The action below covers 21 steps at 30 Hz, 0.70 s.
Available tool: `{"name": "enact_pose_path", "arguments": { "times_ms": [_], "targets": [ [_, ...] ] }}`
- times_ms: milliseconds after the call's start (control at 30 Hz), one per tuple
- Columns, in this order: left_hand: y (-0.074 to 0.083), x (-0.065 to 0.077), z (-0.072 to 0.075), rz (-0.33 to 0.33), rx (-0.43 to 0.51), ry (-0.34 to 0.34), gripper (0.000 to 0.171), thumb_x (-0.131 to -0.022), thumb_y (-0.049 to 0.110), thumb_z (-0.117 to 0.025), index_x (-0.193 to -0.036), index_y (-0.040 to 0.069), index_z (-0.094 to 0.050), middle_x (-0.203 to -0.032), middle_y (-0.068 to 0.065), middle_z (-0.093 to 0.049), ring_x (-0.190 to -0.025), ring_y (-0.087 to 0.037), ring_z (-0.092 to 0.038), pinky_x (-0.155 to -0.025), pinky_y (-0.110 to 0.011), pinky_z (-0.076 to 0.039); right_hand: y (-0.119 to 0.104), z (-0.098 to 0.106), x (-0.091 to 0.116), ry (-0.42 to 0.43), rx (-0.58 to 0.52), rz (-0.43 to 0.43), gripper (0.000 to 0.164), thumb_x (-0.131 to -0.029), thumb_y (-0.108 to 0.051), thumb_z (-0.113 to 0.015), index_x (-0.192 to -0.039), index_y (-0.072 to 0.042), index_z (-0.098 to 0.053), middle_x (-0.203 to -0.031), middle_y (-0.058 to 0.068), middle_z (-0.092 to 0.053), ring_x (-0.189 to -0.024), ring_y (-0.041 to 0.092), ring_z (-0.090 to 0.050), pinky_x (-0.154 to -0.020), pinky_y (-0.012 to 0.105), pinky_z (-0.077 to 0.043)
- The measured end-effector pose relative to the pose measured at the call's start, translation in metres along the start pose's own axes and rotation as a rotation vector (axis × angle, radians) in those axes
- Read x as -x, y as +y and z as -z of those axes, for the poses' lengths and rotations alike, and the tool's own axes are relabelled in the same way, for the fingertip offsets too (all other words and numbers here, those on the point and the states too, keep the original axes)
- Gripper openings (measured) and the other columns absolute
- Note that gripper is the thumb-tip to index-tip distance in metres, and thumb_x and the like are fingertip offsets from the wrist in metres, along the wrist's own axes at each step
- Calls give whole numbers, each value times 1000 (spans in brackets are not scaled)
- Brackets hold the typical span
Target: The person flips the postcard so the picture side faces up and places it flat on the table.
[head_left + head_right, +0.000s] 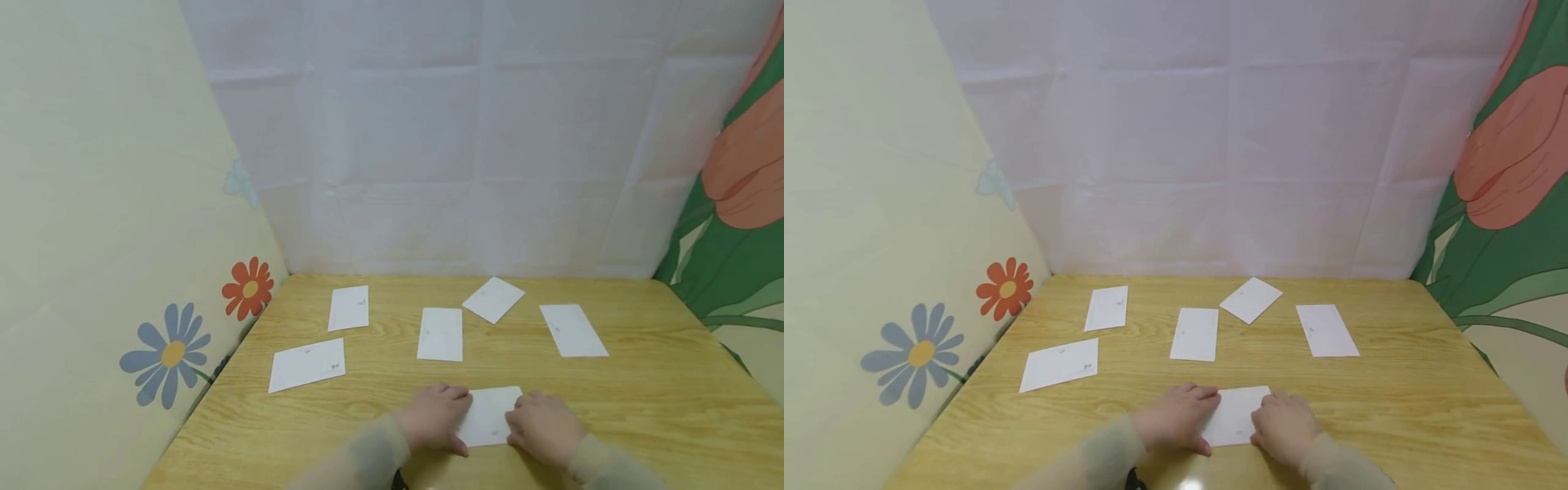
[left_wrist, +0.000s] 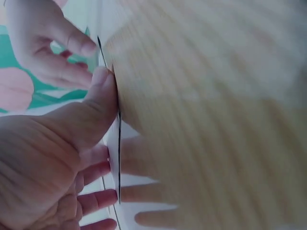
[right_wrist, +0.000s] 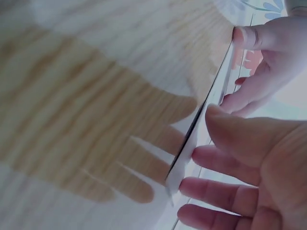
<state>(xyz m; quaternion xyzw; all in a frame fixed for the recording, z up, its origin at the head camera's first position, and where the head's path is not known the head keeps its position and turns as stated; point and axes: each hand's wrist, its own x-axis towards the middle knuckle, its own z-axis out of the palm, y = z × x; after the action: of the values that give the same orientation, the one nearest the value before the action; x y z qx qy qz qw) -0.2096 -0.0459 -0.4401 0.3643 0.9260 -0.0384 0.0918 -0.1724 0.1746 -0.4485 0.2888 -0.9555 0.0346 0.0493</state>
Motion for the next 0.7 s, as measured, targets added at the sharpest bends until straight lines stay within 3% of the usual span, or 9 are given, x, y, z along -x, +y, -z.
{"name": "enact_pose_path", "arguments": {
  "times_ms": [200,367,533,700],
  "targets": [
    [-16,12,-1,-28,-1,7,85,-73,60,-72,-143,18,-46,-148,5,-41,-132,-21,-41,-105,-40,-36,3,0,-6,-49,-42,9,20,-76,-33,-77,-73,-21,-62,-87,2,-64,-75,21,-57,-65,38,-48],
    [-26,19,-3,-47,45,10,81,-75,57,-72,-143,20,-47,-148,6,-41,-133,-22,-40,-104,-46,-36,5,1,-10,-59,-99,-7,21,-74,-31,-79,-83,-14,-69,-95,6,-66,-83,25,-60,-72,43,-50],
    [-35,23,-5,-68,94,-6,79,-77,53,-72,-144,21,-46,-150,6,-39,-134,-20,-38,-104,-48,-35,7,2,-17,-111,-183,-90,33,-74,-30,-80,-99,-10,-73,-97,5,-65,-89,25,-60,-80,45,-49],
    [-39,24,-7,-71,156,-11,79,-77,51,-73,-144,21,-45,-150,5,-38,-135,-21,-36,-106,-49,-33,10,2,-28,-162,-276,-188,40,-74,-32,-81,-104,-9,-72,-95,1,-61,-86,21,-58,-80,45,-48]
  ]
}}
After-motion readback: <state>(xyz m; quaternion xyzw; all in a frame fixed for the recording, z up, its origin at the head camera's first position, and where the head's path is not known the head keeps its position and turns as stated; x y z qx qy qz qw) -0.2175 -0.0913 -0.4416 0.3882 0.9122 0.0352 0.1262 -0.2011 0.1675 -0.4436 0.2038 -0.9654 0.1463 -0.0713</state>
